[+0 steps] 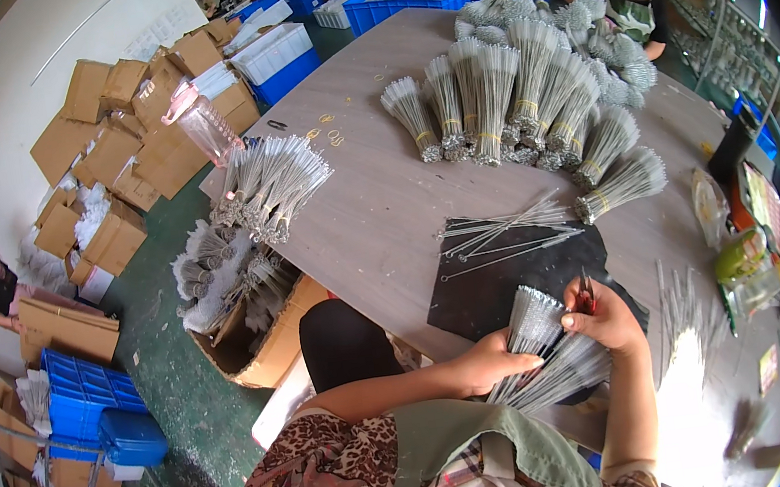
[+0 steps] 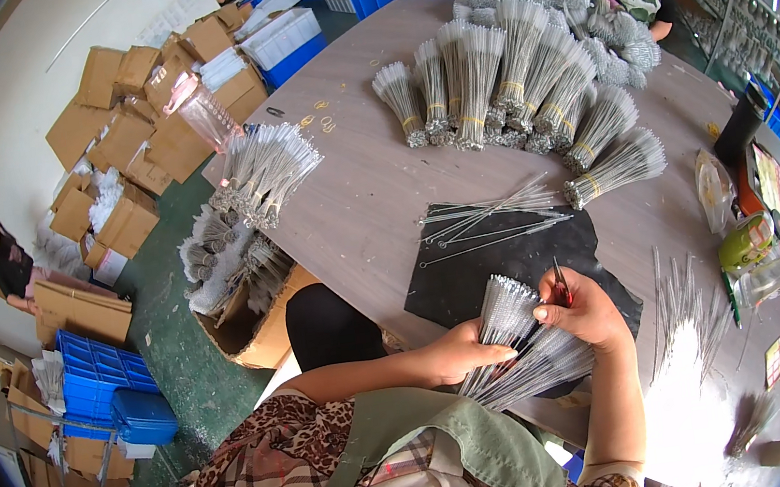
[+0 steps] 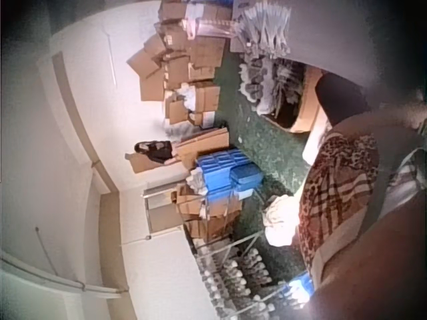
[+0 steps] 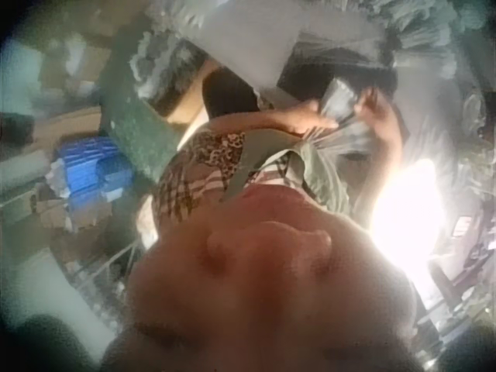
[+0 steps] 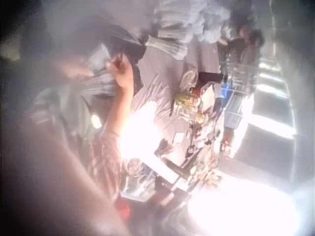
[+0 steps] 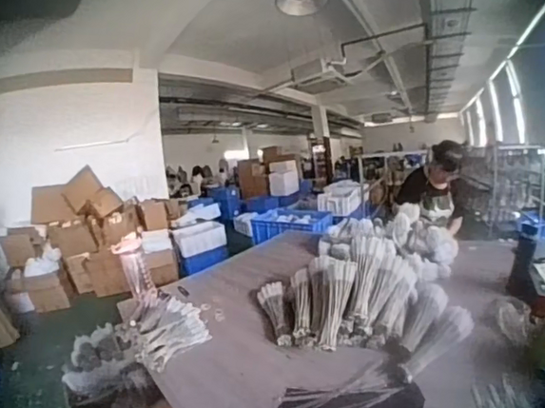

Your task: The person uses red-handled scissors to trim the tips of bundled wire brushes held in their left hand. They repeatedly cut the ends of the bristles to create a uniform surface, then separate the bundles to inspect the cut. The person works at a table in a workshop environment with other similar items visible.

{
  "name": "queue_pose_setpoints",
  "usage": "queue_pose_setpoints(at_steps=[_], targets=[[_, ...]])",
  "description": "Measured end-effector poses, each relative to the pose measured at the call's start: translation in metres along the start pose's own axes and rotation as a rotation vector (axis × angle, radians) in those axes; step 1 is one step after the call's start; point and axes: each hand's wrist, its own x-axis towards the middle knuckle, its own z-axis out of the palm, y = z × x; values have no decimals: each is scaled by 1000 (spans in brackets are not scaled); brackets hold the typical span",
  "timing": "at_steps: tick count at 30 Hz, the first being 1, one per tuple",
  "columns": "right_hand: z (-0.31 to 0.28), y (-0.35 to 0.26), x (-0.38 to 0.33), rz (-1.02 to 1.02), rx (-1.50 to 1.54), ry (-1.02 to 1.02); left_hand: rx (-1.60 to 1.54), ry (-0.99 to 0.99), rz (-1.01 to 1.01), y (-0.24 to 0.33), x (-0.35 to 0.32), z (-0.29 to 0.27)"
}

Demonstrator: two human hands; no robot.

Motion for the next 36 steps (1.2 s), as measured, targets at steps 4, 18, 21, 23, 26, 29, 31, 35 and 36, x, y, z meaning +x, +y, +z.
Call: queue_pose_setpoints(at_steps=[4,18,21,23,26,29,31,35,36], targets=[[0,1,0,-3,24,-11,0,-8,7,0,0,0],[-1,4,1,-8,103,-61,-6,9,13,0,0,1],[1,2,1,-17,111,-55,-15,-6,29,-2,1,-1],[0,5,2,-33,113,-57,-11,-9,26,-2,1,-1],[-1,6,2,-33,116,-71,-22,4,25,-2,1,0],[-1,5,1,-33,138,-86,-13,-33,11,-3,2,-2],[-1,5,1,-30,146,-96,14,-13,5,-1,1,0],[1,-1,-1,-20,132,-101,28,-17,18,-6,3,-4],[1,-2,-1,-19,129,-100,32,-17,22,-6,3,-3]])
